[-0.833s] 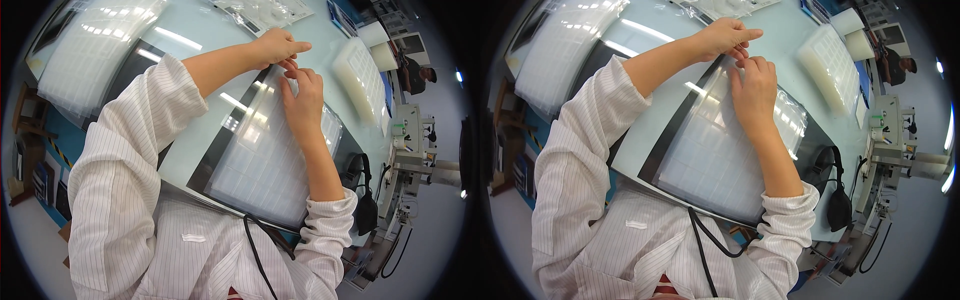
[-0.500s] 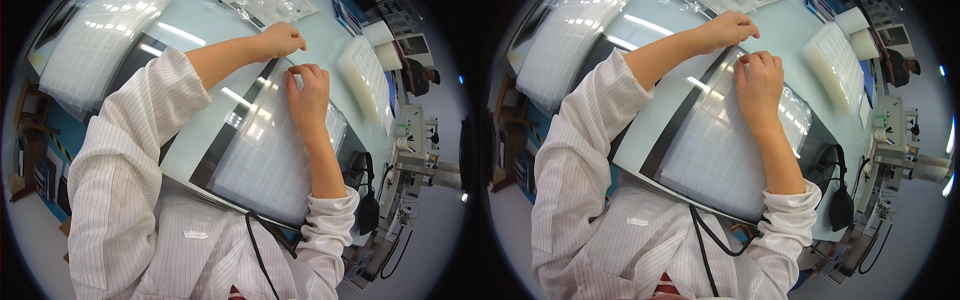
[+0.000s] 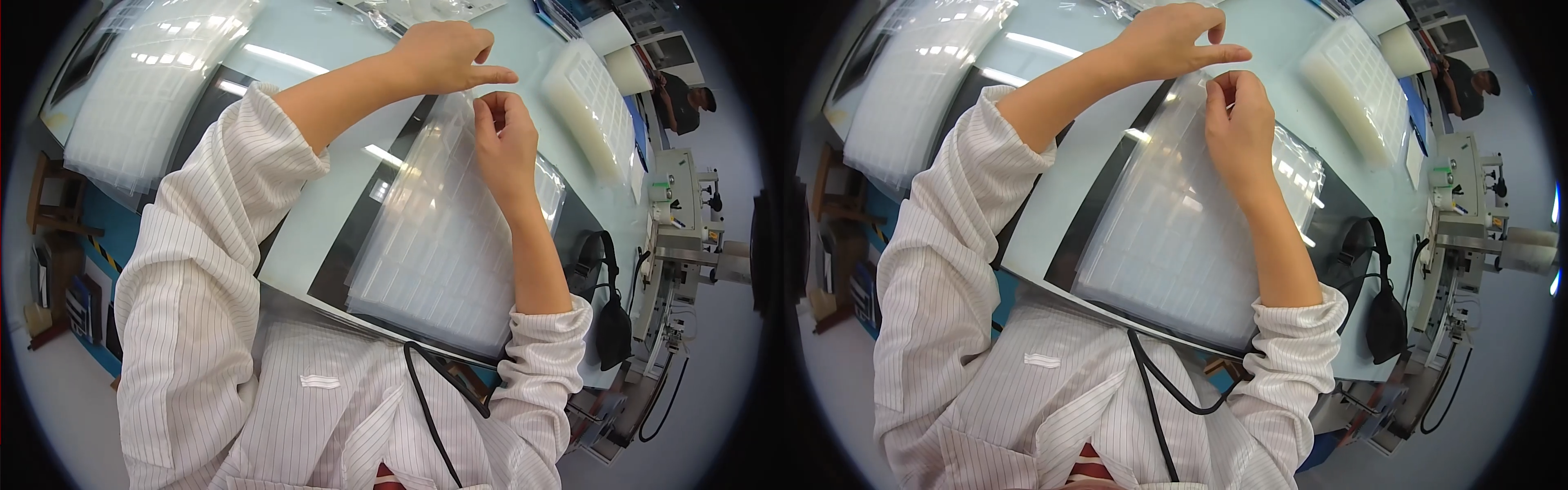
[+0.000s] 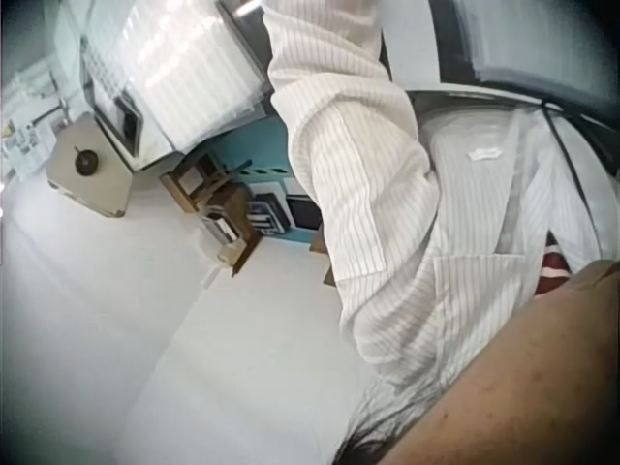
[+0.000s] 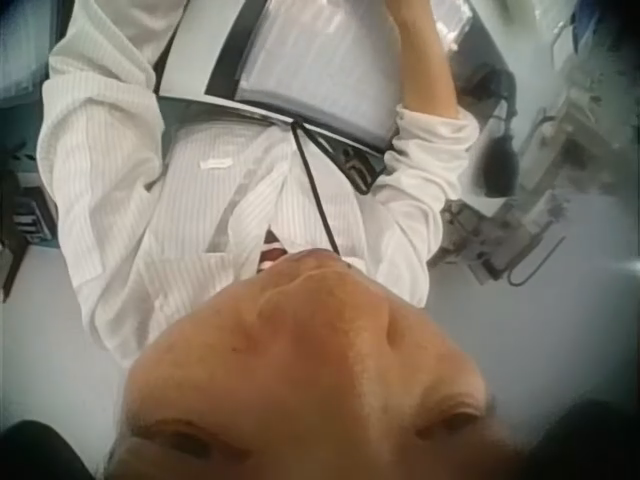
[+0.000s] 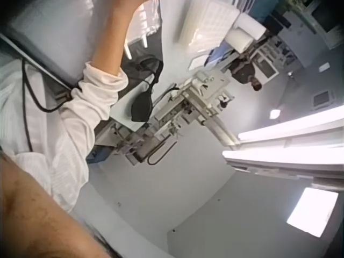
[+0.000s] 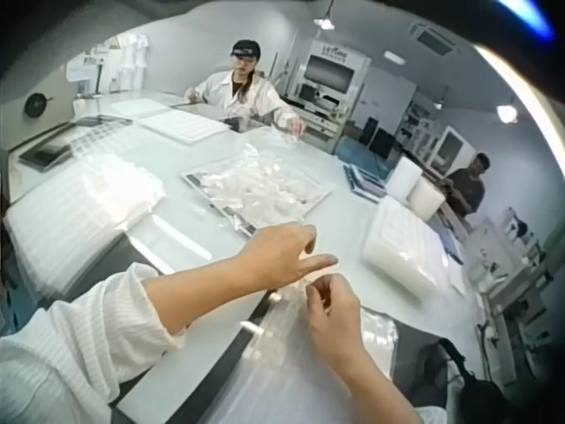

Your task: Placing small electronic components into individual compartments of a plastic sheet.

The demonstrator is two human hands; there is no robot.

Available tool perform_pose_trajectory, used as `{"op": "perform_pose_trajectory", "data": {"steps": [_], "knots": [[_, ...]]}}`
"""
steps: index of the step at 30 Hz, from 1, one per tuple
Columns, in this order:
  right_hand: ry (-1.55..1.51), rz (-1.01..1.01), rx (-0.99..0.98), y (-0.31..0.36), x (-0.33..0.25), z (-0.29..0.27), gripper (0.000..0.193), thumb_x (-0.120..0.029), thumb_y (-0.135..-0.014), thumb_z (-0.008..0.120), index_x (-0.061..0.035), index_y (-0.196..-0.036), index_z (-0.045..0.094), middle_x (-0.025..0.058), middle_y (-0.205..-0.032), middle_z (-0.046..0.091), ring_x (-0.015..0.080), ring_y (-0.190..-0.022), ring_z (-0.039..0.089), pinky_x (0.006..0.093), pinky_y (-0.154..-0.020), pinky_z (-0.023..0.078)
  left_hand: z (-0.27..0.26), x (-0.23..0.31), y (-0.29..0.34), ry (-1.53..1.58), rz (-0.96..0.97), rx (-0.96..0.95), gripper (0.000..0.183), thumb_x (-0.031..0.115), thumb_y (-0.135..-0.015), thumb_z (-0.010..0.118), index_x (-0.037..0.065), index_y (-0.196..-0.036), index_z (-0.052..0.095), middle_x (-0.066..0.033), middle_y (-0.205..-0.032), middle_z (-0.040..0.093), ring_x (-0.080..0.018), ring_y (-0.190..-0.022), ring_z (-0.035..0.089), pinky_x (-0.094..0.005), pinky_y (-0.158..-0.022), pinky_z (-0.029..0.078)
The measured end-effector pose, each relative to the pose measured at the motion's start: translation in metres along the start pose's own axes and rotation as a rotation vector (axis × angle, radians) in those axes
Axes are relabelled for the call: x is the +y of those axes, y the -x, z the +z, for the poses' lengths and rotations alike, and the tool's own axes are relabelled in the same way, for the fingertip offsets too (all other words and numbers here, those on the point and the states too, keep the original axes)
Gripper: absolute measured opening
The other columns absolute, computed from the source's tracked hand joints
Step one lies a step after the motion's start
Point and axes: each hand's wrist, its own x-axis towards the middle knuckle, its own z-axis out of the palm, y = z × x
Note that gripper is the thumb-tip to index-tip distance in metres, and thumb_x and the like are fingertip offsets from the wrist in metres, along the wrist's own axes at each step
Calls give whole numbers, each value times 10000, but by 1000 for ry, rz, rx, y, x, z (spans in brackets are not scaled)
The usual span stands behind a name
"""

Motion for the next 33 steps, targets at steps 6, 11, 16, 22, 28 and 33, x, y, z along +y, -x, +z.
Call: {"op": "perform_pose_trajectory", "data": {"steps": [6,11,16,22,28,33], "knots": [[-384,150,-5,-4,-5,-11,153,-143,-1029,578,4,-1053,613,61,-953,665,122,-823,603,280,-759,482,-3,-2,-2,302,109,-140,761,772,-809,644,13,-806,699,-116,-813,702,-236,-759,674,-351,-713,531],[-551,213,94,-8,-4,-22,190,-147,-1012,616,-1,-1127,653,21,-1007,677,90,-871,588,240,-773,452,-4,6,-2,788,1,-389,565,567,-920,654,7,-881,714,-74,-775,653,-153,-672,584,-287,-619,476],[-58,108,-101,22,-19,-8,158,-97,-946,672,-1,-1071,686,34,-950,672,88,-831,594,246,-751,466,4,-3,0,1005,-224,-331,341,296,-1007,585,-20,-1004,714,-64,-763,627,-107,-626,516,-257,-551,418],[270,-232,-66,32,-15,3,114,-45,-893,687,-1,-999,687,105,-974,642,257,-901,617,357,-803,497,8,15,20,947,-306,-337,260,103,-996,498,-28,-1125,683,-38,-792,614,-72,-649,510,-210,-553,398],[341,-327,-14,34,-16,7,116,-44,-874,704,-14,-986,692,105,-1028,659,285,-967,598,377,-839,492,7,11,19,957,-334,-358,297,56,-945,491,-35,-1180,649,-52,-833,620,-77,-659,525,-217,-552,416],[271,-248,-80,33,-21,7,124,-50,-865,713,-20,-982,691,100,-1030,659,287,-964,589,385,-861,487,6,11,20,991,-347,-338,237,152,-963,558,-22,-1098,647,-62,-843,622,-83,-644,525,-215,-539,409]]}}
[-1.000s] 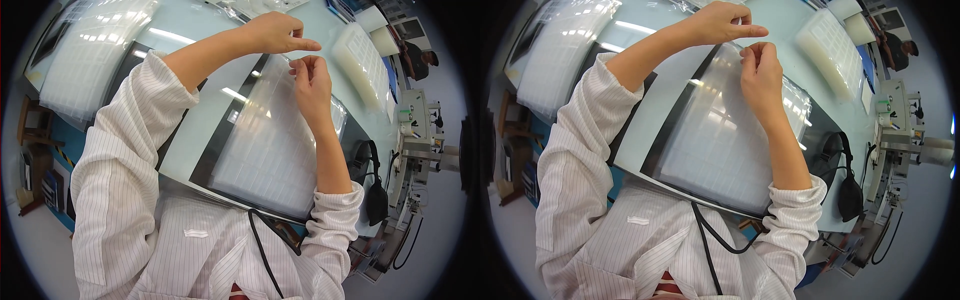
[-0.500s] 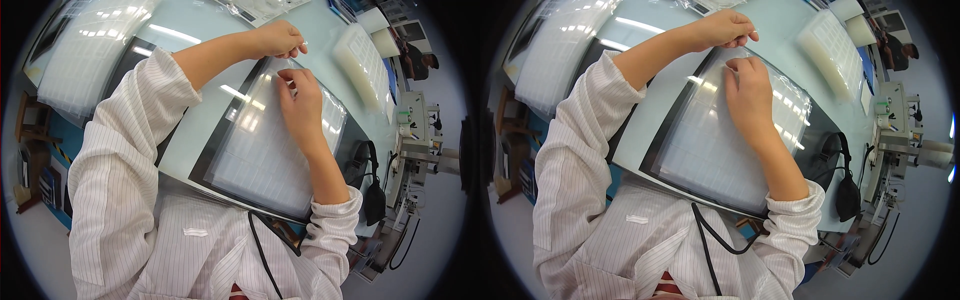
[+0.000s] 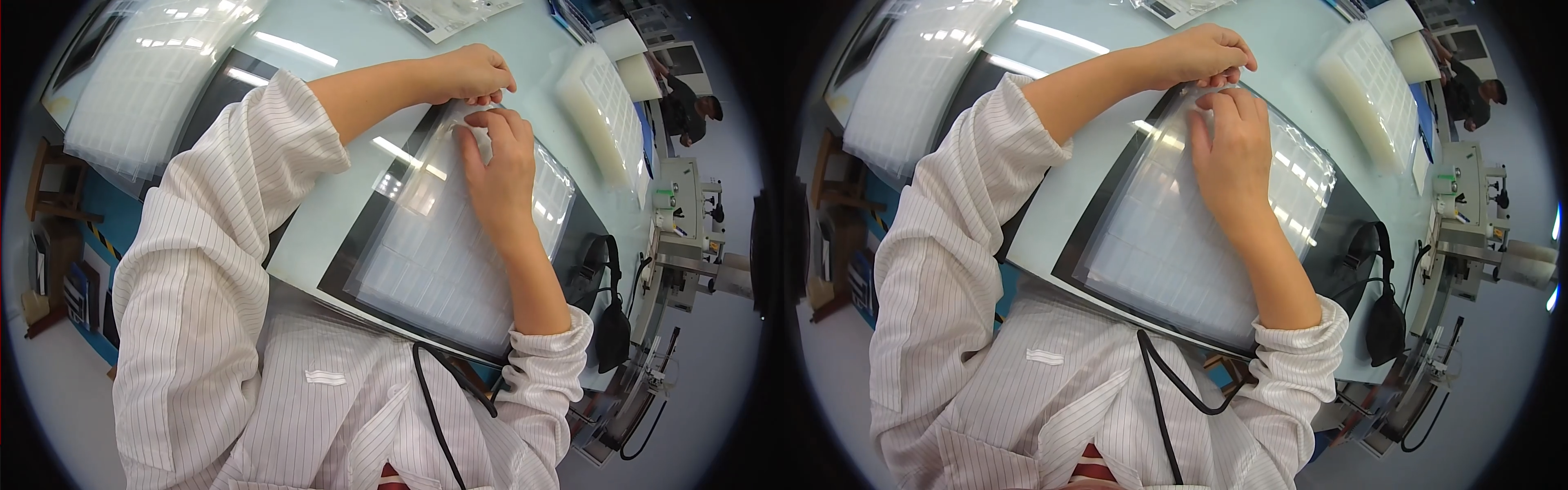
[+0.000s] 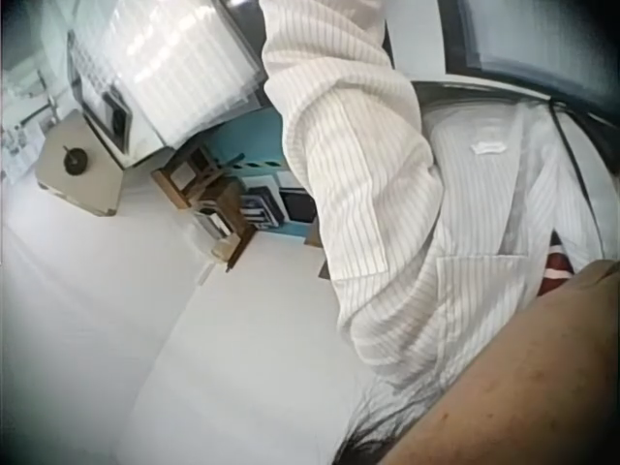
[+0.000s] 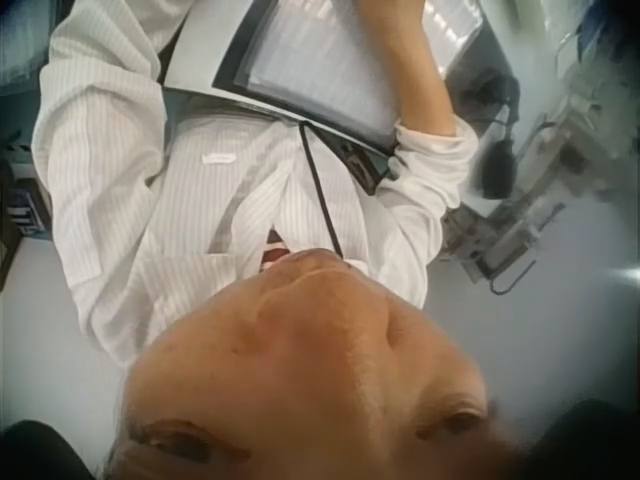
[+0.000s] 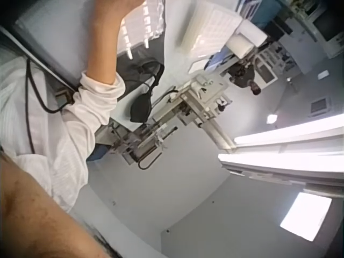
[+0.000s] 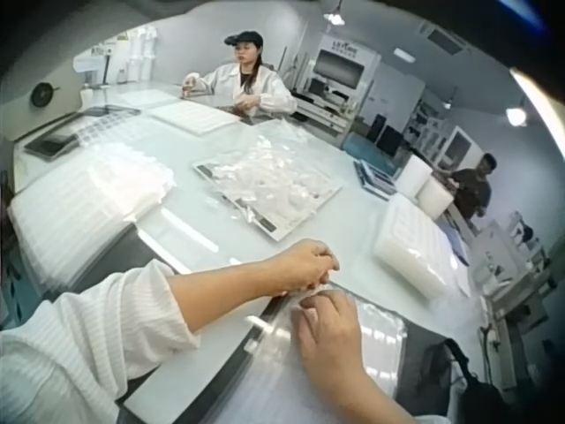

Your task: Placing small electronic components into individual compartments of a plastic sheet.

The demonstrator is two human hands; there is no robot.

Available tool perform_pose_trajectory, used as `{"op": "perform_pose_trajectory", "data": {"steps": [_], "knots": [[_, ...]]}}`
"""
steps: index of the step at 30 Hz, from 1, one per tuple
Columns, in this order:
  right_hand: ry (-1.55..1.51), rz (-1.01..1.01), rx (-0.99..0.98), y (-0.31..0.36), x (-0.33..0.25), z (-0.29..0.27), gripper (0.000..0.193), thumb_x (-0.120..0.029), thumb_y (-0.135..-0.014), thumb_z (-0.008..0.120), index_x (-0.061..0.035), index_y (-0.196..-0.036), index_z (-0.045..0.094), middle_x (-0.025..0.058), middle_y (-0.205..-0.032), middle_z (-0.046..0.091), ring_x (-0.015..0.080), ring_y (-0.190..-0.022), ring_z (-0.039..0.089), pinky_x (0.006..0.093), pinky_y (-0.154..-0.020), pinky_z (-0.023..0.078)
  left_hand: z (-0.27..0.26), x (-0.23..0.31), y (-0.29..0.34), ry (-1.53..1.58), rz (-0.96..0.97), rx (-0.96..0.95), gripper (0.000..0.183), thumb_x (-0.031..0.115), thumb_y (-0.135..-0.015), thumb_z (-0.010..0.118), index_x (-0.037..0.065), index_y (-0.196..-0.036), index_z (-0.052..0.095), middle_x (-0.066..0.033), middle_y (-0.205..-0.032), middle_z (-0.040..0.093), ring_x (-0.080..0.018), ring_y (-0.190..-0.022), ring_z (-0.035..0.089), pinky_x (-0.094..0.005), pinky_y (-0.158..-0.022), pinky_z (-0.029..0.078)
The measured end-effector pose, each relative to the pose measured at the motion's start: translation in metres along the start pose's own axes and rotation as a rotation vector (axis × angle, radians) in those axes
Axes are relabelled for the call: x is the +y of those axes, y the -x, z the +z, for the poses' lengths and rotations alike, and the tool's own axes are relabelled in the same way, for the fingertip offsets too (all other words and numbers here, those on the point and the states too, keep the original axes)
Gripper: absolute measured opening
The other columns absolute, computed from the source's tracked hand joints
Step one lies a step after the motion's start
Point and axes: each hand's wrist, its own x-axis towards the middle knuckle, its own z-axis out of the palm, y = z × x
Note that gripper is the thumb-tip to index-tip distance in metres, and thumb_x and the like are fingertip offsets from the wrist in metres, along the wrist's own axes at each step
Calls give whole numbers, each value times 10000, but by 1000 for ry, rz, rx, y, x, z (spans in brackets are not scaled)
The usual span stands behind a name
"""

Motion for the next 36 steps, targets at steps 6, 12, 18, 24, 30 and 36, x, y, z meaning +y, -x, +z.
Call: {"op": "perform_pose_trajectory", "data": {"steps": [6,12,18,24,30,36], "knots": [[77,-132,81,-7,7,-4,81,-74,-883,711,-22,-930,669,69,-984,650,231,-893,580,343,-772,466,1,0,-3,0,25,28,503,474,-912,679,-28,-930,647,-111,-837,618,-144,-656,525,-279,-564,423],[-163,166,298,-13,34,-33,128,-148,-957,676,-27,-999,680,16,-916,632,107,-788,538,259,-664,406,9,22,11,-77,74,-301,510,542,-926,676,48,-815,617,-34,-753,507,-116,-634,430,-272,-559,372],[-44,220,98,12,24,-30,99,-89,-921,682,-13,-983,688,64,-987,650,178,-857,584,305,-750,464,13,8,4,15,106,-149,375,371,-1029,592,85,-786,578,29,-703,479,-59,-588,366,-224,-526,306],[113,-1,59,22,17,-18,96,-36,-886,691,-2,-976,692,112,-1017,658,293,-976,599,382,-853,487,14,-2,2,14,52,-94,266,253,-1022,564,-10,-998,602,-87,-890,631,-152,-713,617,-265,-667,524],[65,17,72,22,20,-16,102,-40,-858,719,-15,-954,694,103,-1016,661,289,-987,592,377,-861,481,13,-3,1,35,38,-74,236,203,-1022,555,-28,-1058,584,-91,-944,638,-147,-774,642,-265,-706,535],[18,31,91,17,16,-14,78,-34,-860,713,-14,-926,677,97,-1005,659,286,-984,587,374,-854,477,4,-23,-20,122,82,-138,294,123,-984,550,-69,-1204,586,-113,-985,635,-155,-795,624,-255,-709,525]]}}
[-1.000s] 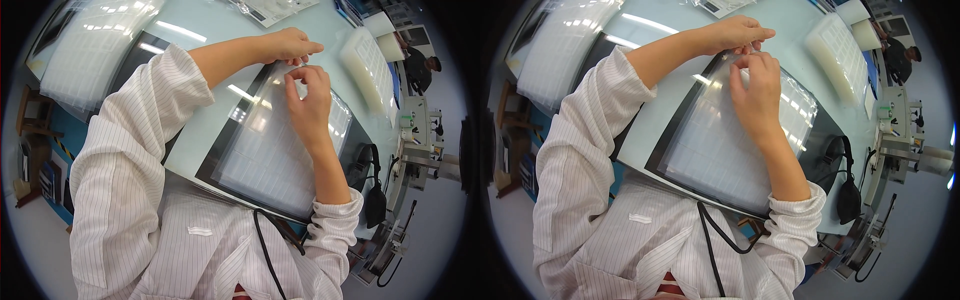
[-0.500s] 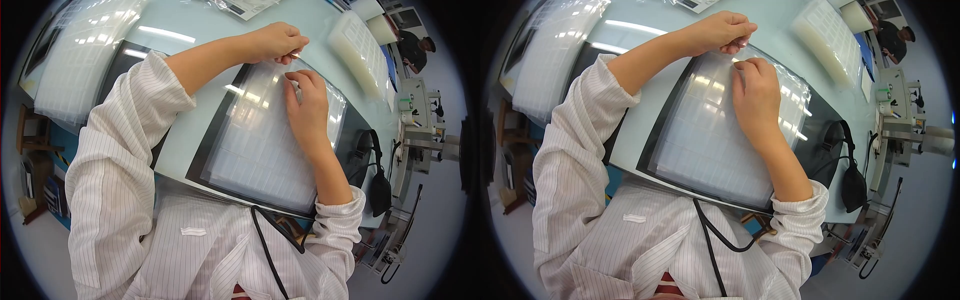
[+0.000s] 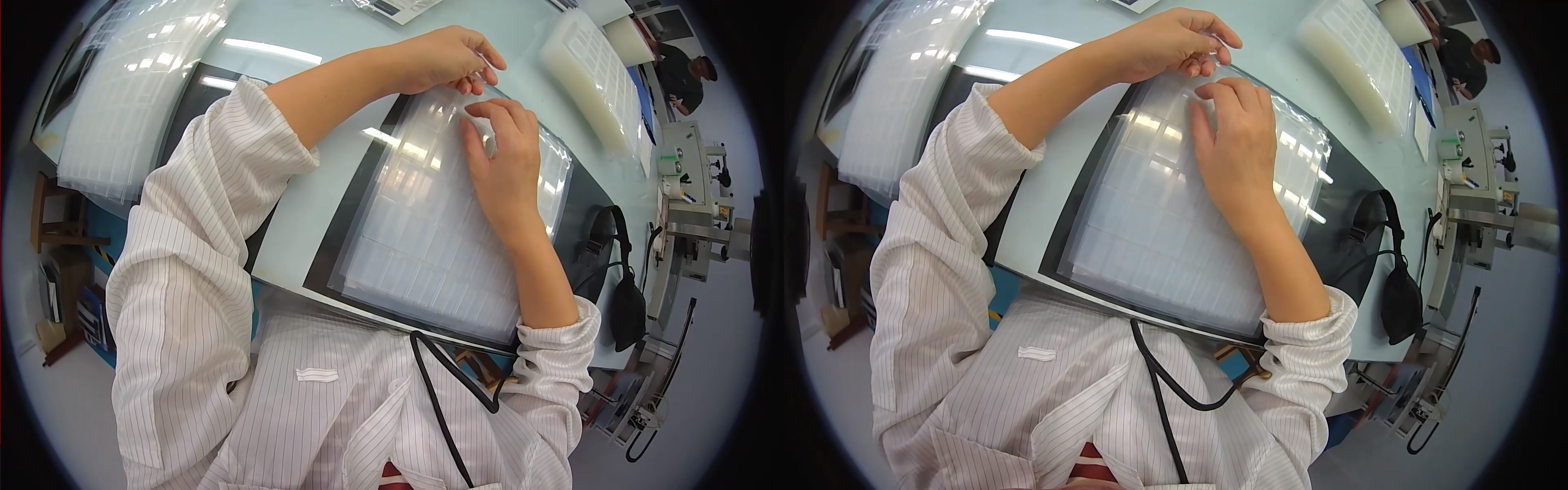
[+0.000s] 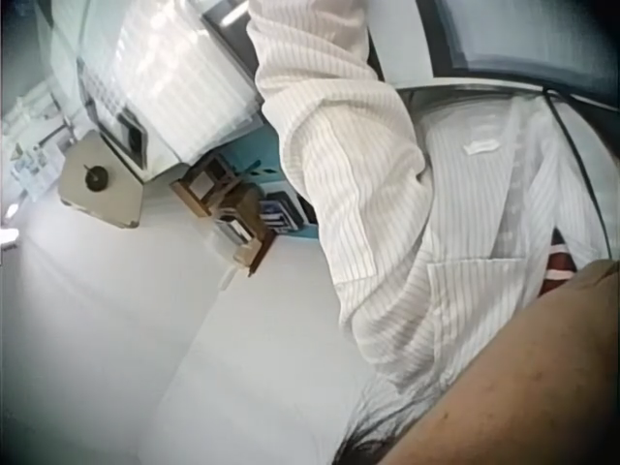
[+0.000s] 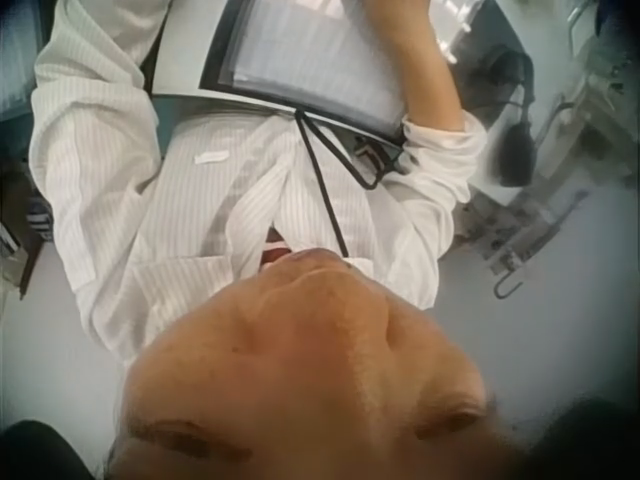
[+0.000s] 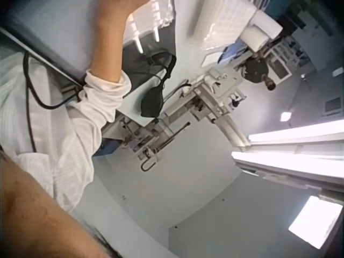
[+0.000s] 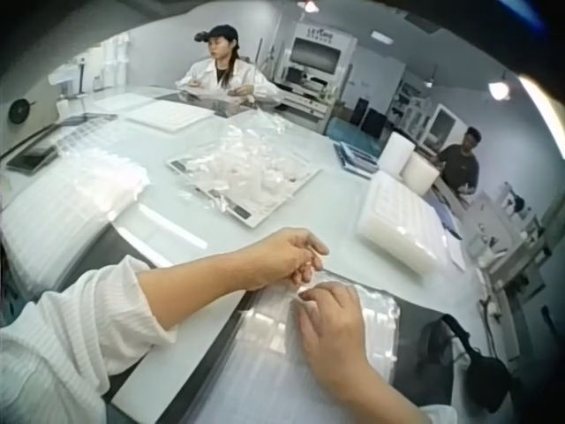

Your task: Placing small electronic components into individual compartments of a plastic sheet.

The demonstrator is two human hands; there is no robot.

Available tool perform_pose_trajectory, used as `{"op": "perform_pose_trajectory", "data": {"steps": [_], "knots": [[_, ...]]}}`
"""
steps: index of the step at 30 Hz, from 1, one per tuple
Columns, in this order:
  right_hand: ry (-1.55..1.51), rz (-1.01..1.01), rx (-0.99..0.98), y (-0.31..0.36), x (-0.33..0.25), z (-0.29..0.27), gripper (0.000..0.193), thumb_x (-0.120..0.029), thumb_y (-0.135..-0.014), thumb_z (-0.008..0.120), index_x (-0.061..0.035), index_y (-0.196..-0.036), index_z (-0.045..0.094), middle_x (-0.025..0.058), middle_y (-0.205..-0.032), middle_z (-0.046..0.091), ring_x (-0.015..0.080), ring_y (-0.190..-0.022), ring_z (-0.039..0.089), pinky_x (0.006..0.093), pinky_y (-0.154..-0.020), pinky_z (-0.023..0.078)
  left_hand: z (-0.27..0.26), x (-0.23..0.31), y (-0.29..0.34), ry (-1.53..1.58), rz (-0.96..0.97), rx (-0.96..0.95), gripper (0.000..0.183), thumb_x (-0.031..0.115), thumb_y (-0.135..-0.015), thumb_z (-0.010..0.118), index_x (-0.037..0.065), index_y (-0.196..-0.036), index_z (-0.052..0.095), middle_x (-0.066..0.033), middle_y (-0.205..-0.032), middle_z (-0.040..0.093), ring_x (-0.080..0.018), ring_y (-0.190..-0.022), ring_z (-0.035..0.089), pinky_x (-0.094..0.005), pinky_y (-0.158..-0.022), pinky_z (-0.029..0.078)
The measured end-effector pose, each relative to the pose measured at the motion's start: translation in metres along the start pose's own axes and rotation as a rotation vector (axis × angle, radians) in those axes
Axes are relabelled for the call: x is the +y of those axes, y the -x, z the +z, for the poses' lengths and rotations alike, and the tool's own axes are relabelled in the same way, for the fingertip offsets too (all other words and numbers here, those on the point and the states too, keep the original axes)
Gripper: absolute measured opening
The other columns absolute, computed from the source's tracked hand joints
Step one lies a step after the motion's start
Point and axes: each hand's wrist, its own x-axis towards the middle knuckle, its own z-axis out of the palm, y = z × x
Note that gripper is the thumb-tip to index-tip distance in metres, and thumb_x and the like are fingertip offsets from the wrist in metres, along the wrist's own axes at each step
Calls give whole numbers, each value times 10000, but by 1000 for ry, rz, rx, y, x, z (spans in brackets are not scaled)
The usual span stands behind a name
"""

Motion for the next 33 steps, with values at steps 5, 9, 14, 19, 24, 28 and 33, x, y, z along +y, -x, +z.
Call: {"op": "perform_pose_trajectory", "data": {"steps": [5,9,14,19,24,28,33], "knots": [[100,-101,10,0,7,-3,98,-43,-877,707,-20,-969,684,81,-978,656,252,-945,584,359,-834,476,10,19,7,9,-10,-21,365,251,-971,624,-55,-1170,625,-90,-962,607,-114,-729,550,-227,-635,450],[-202,151,98,-7,12,-28,132,-62,-892,700,-29,-1020,697,75,-971,663,199,-874,574,324,-751,475,26,44,30,-242,-58,-96,362,373,-959,677,16,-1017,658,-28,-826,589,-64,-641,483,-209,-562,360],[-249,349,92,1,18,-32,133,-70,-909,684,-25,-1032,703,72,-975,673,183,-849,571,308,-681,465,24,41,30,-222,-62,-235,258,262,-970,651,4,-982,648,-36,-788,622,-84,-635,508,-228,-583,419],[149,-66,18,18,23,-18,136,-58,-874,714,-24,-1006,709,76,-1002,685,249,-927,600,360,-797,493,26,27,22,-180,-30,-95,225,145,-966,572,-28,-1094,639,-49,-804,620,-99,-639,522,-246,-587,440],[103,11,12,15,17,-19,111,-41,-855,723,-11,-962,711,93,-1009,683,285,-979,604,382,-868,489,20,16,17,-167,-25,-101,297,84,-946,526,-48,-1196,616,-55,-818,615,-100,-639,529,-246,-584,440],[121,-47,2,16,20,-18,114,-40,-853,726,-13,-963,714,96,-1026,681,293,-1002,594,387,-886,484,20,17,18,-173,-41,-98,291,82,-937,528,-46,-1181,624,-55,-815,615,-97,-636,529,-243,-574,431],[133,-47,40,16,20,-17,111,-43,-849,729,-11,-953,704,99,-1012,683,295,-989,596,390,-881,482,22,18,18,-178,-44,-86,286,87,-933,536,-42,-1171,628,-53,-815,614,-95,-633,528,-242,-567,425]]}}
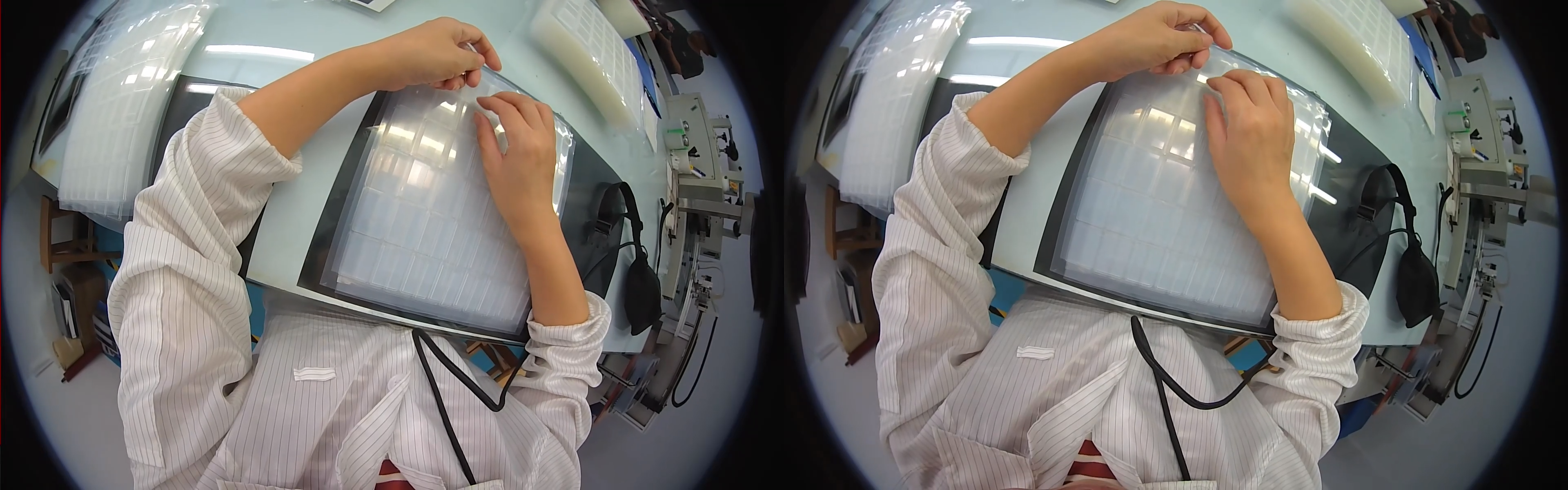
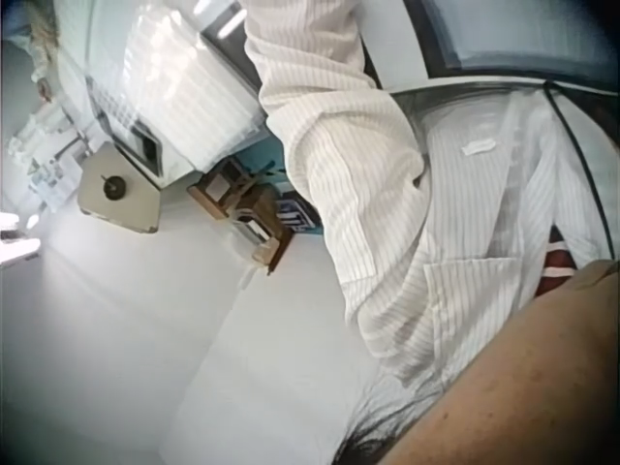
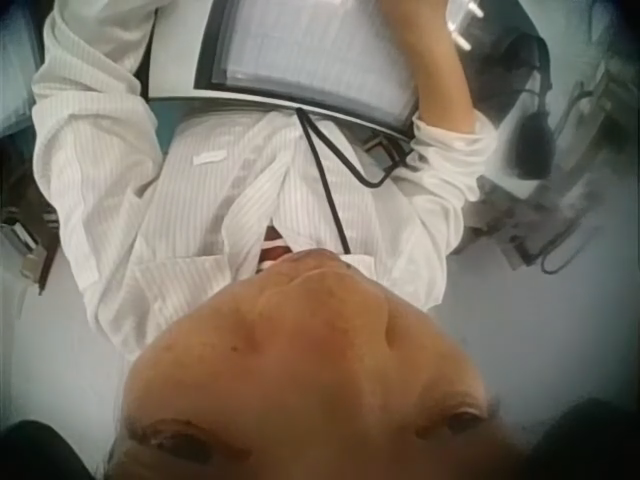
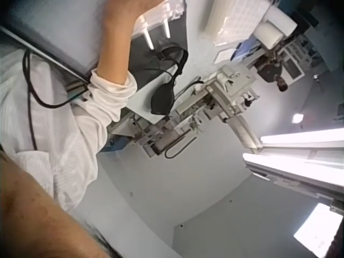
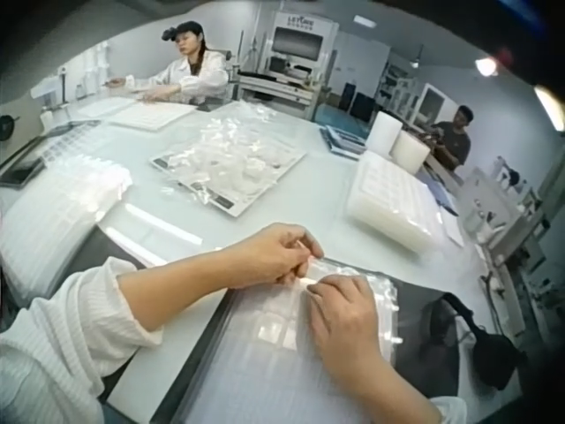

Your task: Placing small electronic components into individual compartments of a plastic sheet.

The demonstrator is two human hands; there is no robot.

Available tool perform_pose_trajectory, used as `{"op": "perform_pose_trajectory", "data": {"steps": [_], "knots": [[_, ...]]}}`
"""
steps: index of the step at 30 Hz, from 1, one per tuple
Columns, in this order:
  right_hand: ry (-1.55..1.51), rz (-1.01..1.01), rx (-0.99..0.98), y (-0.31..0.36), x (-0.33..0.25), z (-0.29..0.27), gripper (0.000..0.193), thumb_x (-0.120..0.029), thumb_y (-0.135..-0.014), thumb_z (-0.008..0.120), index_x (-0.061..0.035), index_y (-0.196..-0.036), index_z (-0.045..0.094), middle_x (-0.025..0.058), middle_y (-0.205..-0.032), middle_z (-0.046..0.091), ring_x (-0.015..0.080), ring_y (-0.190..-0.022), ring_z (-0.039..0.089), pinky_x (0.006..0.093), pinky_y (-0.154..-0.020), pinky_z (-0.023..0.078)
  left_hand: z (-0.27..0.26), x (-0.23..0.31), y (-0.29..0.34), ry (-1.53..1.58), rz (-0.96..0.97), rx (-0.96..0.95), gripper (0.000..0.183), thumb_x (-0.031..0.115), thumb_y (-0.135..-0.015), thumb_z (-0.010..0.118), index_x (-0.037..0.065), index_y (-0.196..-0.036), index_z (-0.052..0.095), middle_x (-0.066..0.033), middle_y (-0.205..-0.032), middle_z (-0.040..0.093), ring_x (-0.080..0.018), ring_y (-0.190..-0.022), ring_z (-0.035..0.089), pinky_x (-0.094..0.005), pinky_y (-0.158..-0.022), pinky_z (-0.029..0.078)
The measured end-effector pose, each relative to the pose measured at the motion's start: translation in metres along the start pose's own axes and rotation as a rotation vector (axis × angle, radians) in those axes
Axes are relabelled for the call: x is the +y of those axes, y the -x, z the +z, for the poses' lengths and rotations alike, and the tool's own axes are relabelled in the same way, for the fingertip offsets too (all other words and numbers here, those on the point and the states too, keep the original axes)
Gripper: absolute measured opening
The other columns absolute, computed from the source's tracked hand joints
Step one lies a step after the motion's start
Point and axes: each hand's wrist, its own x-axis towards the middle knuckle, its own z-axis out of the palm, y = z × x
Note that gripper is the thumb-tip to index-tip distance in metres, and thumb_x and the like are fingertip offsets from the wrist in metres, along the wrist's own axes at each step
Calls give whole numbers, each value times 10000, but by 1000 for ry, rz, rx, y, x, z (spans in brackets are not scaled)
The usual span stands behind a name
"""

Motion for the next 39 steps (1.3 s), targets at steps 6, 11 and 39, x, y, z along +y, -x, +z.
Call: {"op": "perform_pose_trajectory", "data": {"steps": [6,11,39], "knots": [[-97,39,2,-3,0,-8,111,-69,-866,730,-25,-964,702,64,-959,677,230,-907,584,345,-810,471,4,9,5,-23,45,-23,253,187,-957,602,8,-1124,665,-48,-821,613,-93,-650,529,-226,-583,425],[-460,382,60,-5,9,-29,108,-119,-942,688,-30,-1002,707,-5,-888,667,84,-771,536,235,-681,411,17,31,20,-222,11,-124,270,322,-970,655,53,-980,682,-14,-763,586,-70,-617,482,-230,-596,412],[98,26,-22,18,12,-20,125,-69,-844,735,-43,-967,727,66,-991,688,279,-983,601,389,-889,468,20,-1,5,-70,38,-6,338,24,-861,549,-51,-1176,646,-137,-990,683,-146,-735,636,-265,-662,521]]}}
